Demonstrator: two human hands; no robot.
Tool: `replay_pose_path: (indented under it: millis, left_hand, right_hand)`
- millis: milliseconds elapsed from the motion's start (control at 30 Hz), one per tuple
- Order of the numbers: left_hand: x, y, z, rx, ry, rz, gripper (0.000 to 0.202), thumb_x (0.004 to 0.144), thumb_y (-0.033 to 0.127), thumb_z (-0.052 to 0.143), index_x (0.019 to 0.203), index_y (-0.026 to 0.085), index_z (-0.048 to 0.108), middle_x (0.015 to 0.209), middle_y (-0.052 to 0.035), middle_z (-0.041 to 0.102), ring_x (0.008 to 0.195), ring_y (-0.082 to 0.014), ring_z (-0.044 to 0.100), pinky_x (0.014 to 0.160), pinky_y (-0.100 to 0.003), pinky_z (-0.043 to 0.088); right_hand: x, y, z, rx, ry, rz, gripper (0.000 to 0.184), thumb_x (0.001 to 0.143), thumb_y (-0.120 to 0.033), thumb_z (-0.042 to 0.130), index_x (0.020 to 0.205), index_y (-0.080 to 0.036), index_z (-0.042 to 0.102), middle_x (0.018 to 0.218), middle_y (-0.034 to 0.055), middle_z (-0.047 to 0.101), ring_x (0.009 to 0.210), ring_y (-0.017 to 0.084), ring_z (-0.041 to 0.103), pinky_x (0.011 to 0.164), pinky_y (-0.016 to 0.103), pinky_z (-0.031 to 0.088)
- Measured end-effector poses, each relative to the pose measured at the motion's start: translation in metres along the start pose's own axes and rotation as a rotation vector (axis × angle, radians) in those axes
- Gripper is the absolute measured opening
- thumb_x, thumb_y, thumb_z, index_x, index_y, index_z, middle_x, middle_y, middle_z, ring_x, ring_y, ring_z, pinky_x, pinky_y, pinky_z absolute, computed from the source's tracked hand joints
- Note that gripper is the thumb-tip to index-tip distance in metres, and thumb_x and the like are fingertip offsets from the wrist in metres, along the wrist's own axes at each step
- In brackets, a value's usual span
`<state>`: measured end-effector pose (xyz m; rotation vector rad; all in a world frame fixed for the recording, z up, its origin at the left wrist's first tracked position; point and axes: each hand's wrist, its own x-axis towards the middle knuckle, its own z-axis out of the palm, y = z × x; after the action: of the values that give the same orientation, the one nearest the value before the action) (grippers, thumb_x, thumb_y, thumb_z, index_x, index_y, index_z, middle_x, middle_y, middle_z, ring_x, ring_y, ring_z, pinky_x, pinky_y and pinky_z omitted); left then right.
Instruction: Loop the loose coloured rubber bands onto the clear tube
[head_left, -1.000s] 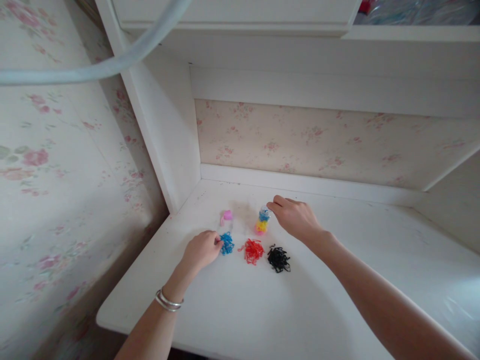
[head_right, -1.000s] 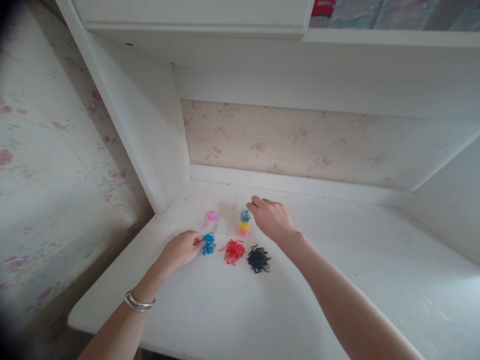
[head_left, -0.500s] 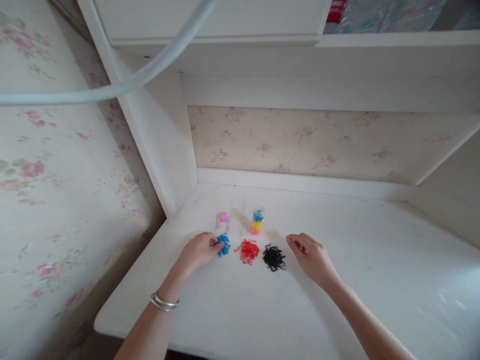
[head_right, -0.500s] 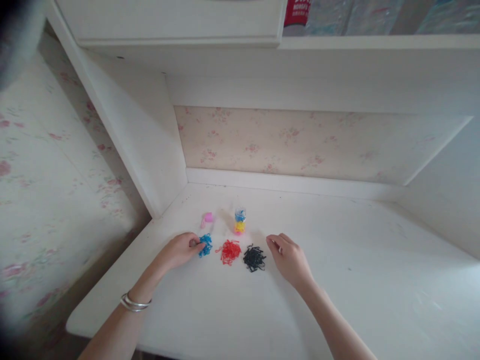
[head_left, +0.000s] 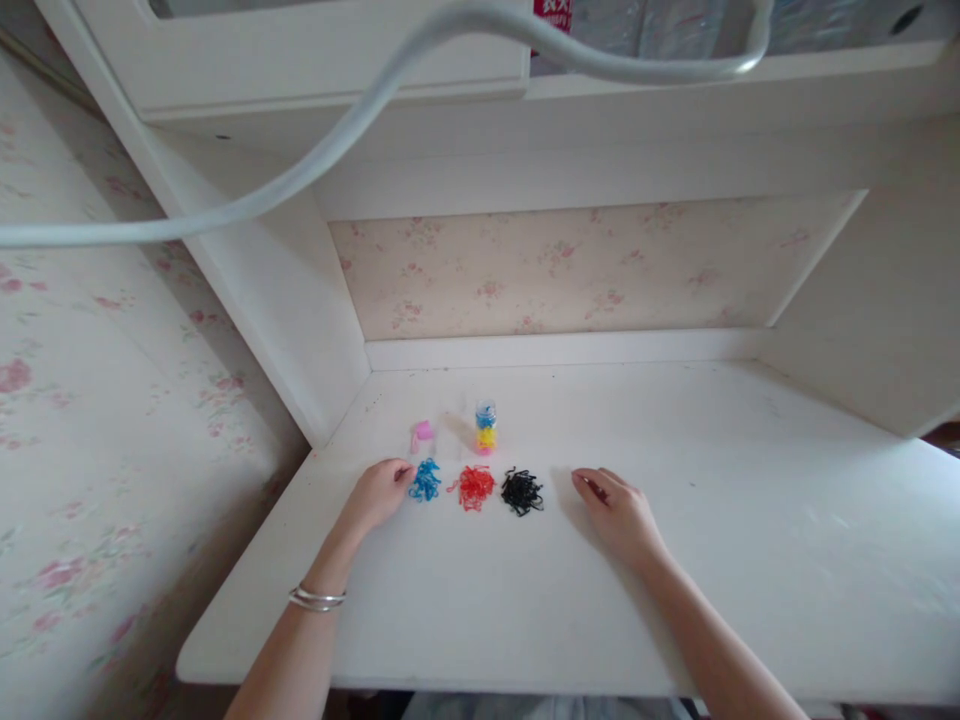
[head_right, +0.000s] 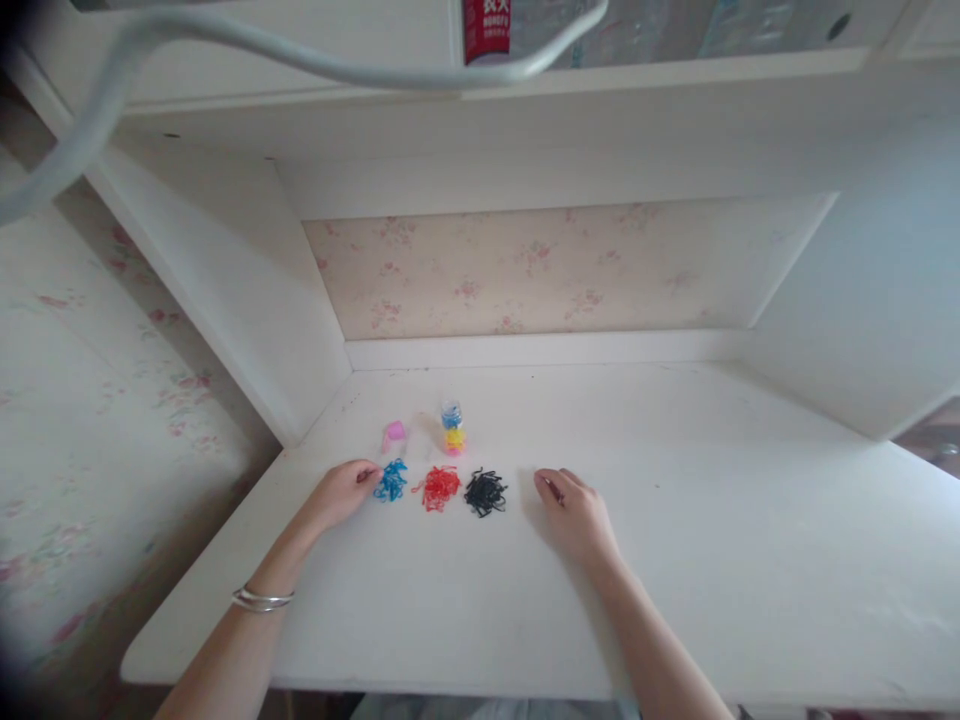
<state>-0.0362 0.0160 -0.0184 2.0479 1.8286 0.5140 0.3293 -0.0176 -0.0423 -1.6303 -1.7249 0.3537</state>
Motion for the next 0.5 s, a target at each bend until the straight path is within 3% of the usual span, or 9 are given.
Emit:
replay_pose_path:
  millis: [333, 500]
  left_hand:
    - [0.004, 0.005, 0.003, -0.081, 0.133, 0.006, 0.039, 0.083, 0.046, 0.042, 0.085, 0.016, 0.067, 0.088, -0.0081, 0.069, 0.081, -0.0186, 0.06, 0.071, -0.025, 0.04]
    - [0.0, 0.016, -0.001, -0.411, 0.123, -0.087, 0.04, 0.076, 0.051, 0.053, 0.085, 0.015, 0.068, 0.078, -0.0054, 0.067, 0.074, -0.0179, 0.059, 0.064, -0.025, 0.04]
  right_hand:
    - [-0.004, 0.003, 0.0, -0.034, 0.007, -0.018, 0.037, 0.087, -0.047, 0.038, 0.09, -0.025, 0.068, 0.087, 0.0037, 0.067, 0.07, 0.015, 0.059, 0.067, 0.025, 0.043]
    - [-0.004, 0.002, -0.001, -0.045, -0.004, -0.024, 0.038, 0.087, -0.047, 0.037, 0.089, -0.025, 0.068, 0.088, 0.0045, 0.068, 0.071, 0.016, 0.06, 0.066, 0.025, 0.044]
